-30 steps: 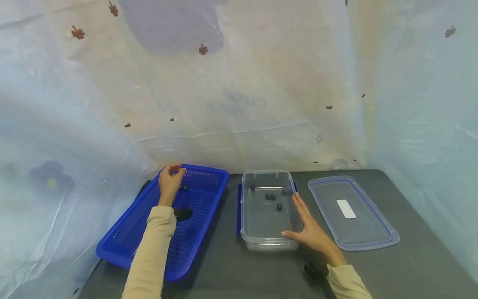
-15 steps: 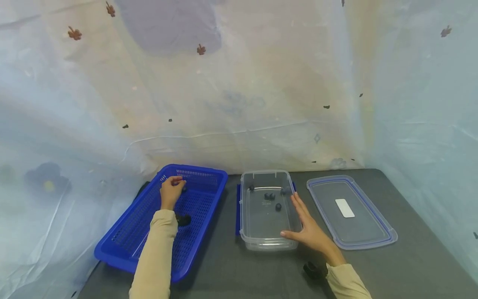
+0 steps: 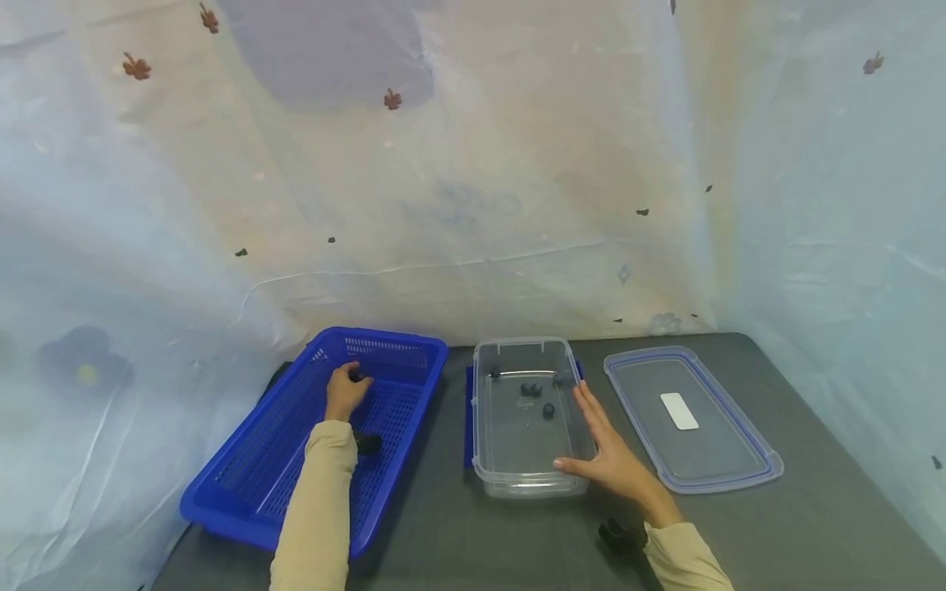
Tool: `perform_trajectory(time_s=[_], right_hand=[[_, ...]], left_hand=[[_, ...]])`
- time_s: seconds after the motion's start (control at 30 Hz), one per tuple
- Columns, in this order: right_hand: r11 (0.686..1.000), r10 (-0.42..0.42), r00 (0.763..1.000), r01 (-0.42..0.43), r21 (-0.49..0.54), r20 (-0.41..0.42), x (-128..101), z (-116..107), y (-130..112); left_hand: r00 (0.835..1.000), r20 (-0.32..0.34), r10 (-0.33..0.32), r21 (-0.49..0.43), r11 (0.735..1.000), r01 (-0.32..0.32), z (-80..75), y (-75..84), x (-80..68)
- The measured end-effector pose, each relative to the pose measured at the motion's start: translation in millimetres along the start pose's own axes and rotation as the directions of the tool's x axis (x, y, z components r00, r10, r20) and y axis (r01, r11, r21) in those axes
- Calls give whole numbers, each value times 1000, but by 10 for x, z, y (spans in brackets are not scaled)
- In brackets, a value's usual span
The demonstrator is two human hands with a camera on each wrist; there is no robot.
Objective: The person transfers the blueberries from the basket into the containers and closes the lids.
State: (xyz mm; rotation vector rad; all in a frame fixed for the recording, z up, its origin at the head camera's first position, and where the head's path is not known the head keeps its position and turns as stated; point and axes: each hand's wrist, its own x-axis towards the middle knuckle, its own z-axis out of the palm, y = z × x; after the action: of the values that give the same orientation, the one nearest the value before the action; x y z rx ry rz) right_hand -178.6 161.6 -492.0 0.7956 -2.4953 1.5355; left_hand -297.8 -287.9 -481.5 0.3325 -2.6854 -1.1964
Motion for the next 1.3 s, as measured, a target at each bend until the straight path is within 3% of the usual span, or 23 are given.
perform_trajectory(time_s=[0.17,0.5,0.8,1.03,1.3], right_hand=[[1000,2,1000,-2,2,6,6,0,-2],[1000,-8,1000,8,1,-2,0,-11,2],[1000,-2,1000,2,-3,-1,-1,-9,7],[1000,-2,1000,2,-4,-5,8,-14,11],[1000,-6,1000,6,0,-7,19,-14,21]], left_hand=[[998,46,43,76,996,-47,-10,-1,-12],[995,101,4,123,992,-17,-7,12,3],[998,61,31,134,990,-39,6,-68,2],[995,-11,100,127,987,-98,32,-106,-16],[995,-52,86,111,991,-79,88,-147,-22]])
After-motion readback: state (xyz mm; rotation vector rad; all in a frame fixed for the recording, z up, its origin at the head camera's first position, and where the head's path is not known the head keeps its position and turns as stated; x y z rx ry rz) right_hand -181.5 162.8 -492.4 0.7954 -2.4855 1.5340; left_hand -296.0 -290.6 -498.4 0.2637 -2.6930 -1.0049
